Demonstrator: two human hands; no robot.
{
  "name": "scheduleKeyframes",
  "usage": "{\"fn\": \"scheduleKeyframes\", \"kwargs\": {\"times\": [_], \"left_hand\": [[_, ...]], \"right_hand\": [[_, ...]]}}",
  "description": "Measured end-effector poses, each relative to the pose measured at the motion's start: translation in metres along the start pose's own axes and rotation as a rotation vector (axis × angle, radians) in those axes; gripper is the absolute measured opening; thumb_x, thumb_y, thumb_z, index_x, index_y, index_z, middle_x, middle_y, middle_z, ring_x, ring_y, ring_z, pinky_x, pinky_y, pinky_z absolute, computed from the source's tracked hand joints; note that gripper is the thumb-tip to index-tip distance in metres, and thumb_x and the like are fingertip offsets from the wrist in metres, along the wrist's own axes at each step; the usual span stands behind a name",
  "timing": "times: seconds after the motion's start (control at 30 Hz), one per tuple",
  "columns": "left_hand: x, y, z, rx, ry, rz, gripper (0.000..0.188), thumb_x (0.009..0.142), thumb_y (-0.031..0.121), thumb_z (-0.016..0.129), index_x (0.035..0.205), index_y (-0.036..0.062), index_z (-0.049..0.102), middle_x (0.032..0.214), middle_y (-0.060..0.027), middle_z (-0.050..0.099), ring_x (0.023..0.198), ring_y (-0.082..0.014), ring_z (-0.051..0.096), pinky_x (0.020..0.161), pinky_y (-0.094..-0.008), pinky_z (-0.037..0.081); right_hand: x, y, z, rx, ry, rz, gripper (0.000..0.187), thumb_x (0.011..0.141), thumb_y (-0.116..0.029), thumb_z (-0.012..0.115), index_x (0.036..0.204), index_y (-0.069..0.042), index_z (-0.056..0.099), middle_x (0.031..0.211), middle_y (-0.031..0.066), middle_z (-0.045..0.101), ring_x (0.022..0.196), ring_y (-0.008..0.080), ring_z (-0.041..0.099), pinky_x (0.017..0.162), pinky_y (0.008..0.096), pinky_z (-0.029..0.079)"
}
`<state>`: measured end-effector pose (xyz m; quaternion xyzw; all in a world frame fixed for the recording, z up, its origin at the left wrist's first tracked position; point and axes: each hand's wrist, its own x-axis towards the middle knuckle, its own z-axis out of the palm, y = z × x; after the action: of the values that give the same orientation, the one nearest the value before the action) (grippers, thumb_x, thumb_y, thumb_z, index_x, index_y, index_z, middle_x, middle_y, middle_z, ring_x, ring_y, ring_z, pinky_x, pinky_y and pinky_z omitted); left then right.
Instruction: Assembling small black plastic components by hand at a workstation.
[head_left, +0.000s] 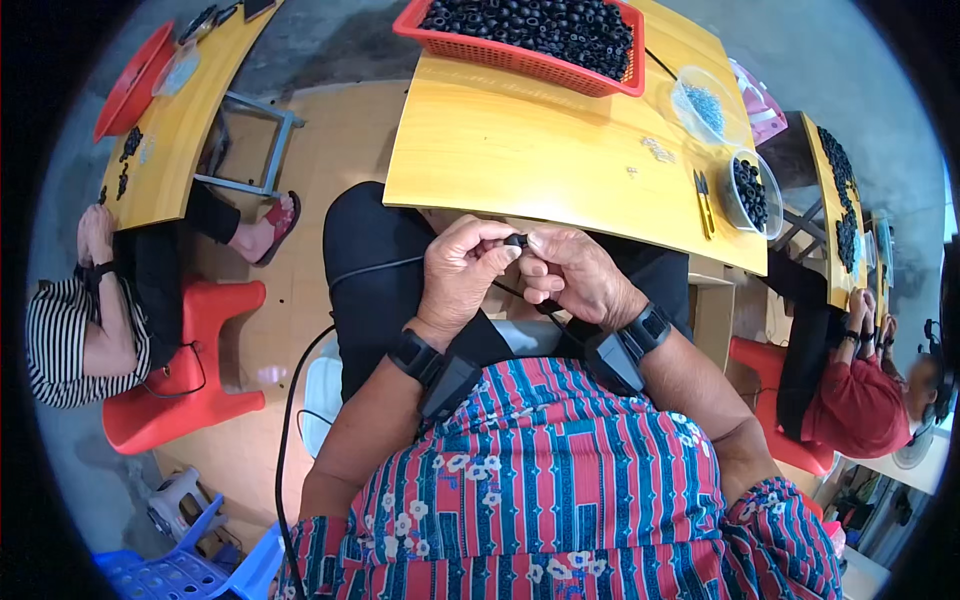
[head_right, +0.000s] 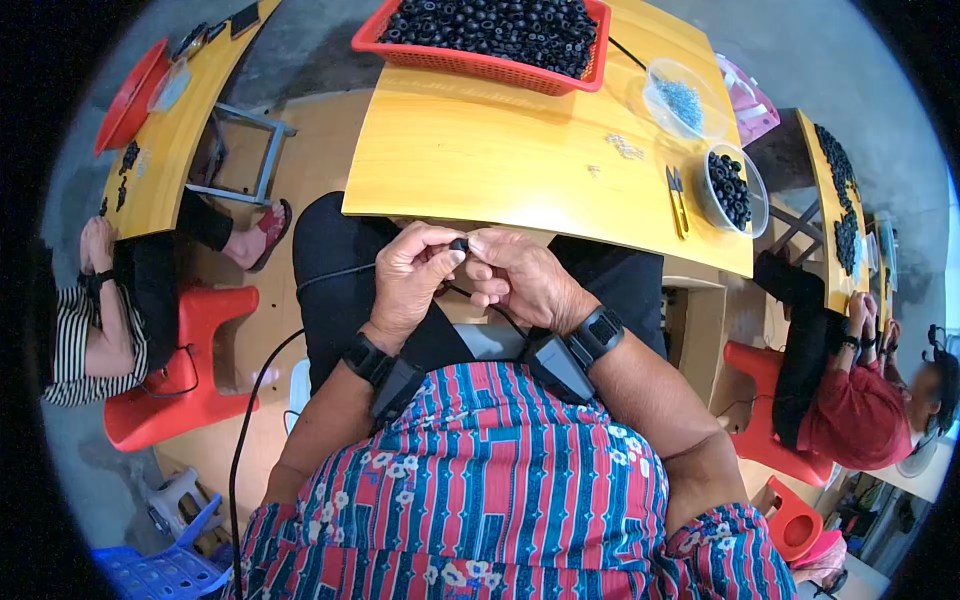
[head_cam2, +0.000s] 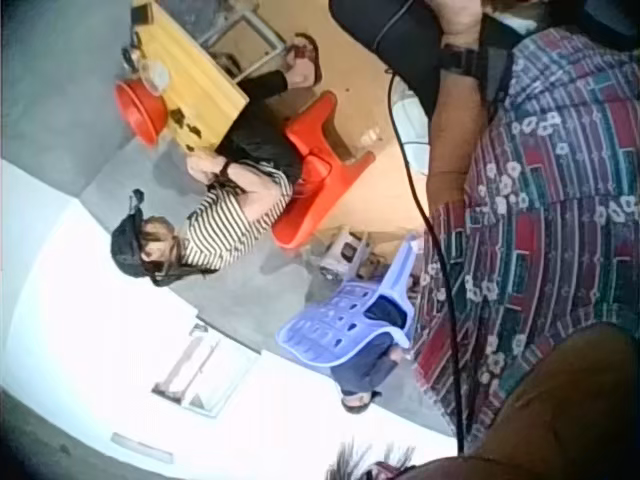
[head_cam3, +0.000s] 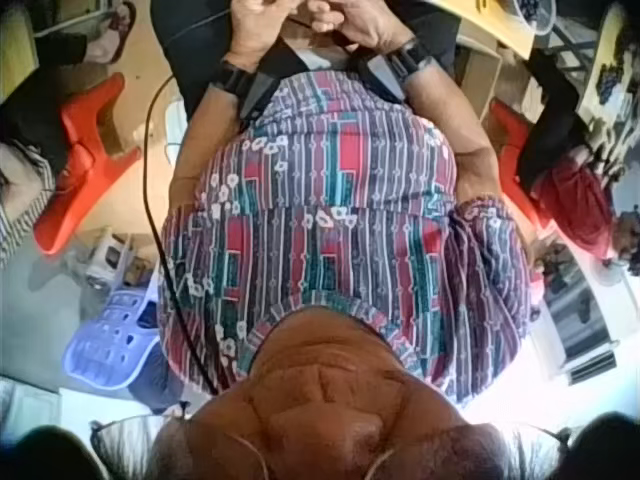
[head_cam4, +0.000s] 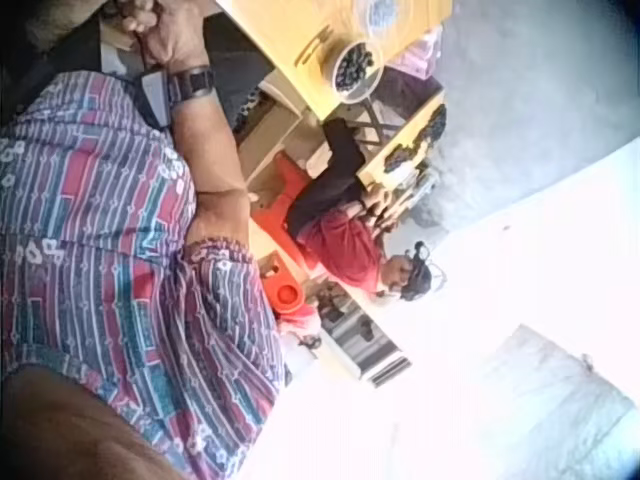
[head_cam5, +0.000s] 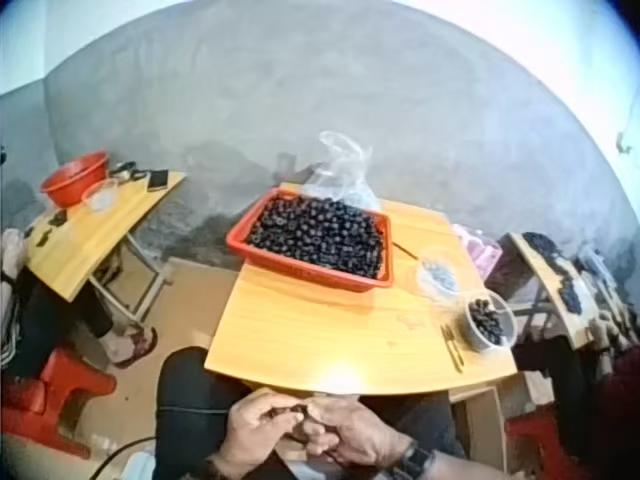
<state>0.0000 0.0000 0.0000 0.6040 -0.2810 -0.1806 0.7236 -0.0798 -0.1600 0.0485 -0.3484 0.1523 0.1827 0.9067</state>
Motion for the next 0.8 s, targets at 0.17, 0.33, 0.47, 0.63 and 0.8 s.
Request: {"fn": "scheduleKeyframes", "kwargs": {"times": [0.17, 0.33, 0.47, 0.63, 0.8], "left_hand": [[0.000, 0.003, 0.001, 0.011, -0.006, -0.007, 0.016, 0.084, 0.000, 0.067, 0.100, 0.0028, 0.067, 0.082, 0.0021, 0.052, 0.069, -0.0038, 0.048, 0.059, -0.0186, 0.044], [0.000, 0.001, 0.001, -0.020, -0.021, -0.018, 0.016, 0.085, 0.002, 0.067, 0.100, 0.0041, 0.067, 0.082, 0.0033, 0.053, 0.069, -0.0031, 0.048, 0.056, -0.0176, 0.043], [0.000, -0.001, 0.000, -0.048, -0.036, -0.046, 0.015, 0.086, 0.004, 0.066, 0.101, 0.0041, 0.066, 0.084, 0.0030, 0.056, 0.071, -0.0026, 0.050, 0.055, -0.0171, 0.043], [-0.003, 0.003, 0.007, -0.233, -0.037, -0.206, 0.025, 0.090, 0.008, 0.064, 0.114, 0.0044, 0.065, 0.091, 0.0010, 0.060, 0.074, -0.0031, 0.055, 0.058, -0.0167, 0.046], [-0.001, 0.022, 0.005, -0.100, -0.087, -0.223, 0.030, 0.089, 0.004, 0.063, 0.118, 0.0019, 0.063, 0.088, -0.0014, 0.058, 0.080, -0.0084, 0.061, 0.068, -0.0215, 0.055]], "right_hand": [[0.001, 0.002, -0.005, 0.048, -0.018, -0.019, 0.021, 0.098, -0.024, 0.053, 0.086, -0.007, 0.052, 0.069, -0.0030, 0.039, 0.054, 0.0061, 0.032, 0.056, 0.0250, 0.036], [0.000, 0.006, -0.005, 0.109, -0.024, -0.034, 0.020, 0.097, -0.023, 0.054, 0.084, -0.007, 0.051, 0.069, -0.0028, 0.039, 0.054, 0.0063, 0.032, 0.055, 0.0249, 0.035], [0.001, 0.008, -0.009, 0.129, -0.043, -0.061, 0.018, 0.096, -0.022, 0.055, 0.086, -0.007, 0.052, 0.069, -0.0023, 0.041, 0.054, 0.0065, 0.033, 0.056, 0.0258, 0.037], [0.000, 0.006, 0.002, -0.203, 0.070, -0.130, 0.024, 0.097, -0.025, 0.053, 0.104, -0.003, 0.057, 0.072, -0.0018, 0.046, 0.055, 0.0059, 0.037, 0.059, 0.0247, 0.044], [-0.003, 0.001, 0.011, -0.443, 0.078, -0.195, 0.027, 0.098, -0.023, 0.052, 0.110, 0.000, 0.055, 0.084, 0.0019, 0.056, 0.071, 0.0086, 0.054, 0.061, 0.0226, 0.050]]}}
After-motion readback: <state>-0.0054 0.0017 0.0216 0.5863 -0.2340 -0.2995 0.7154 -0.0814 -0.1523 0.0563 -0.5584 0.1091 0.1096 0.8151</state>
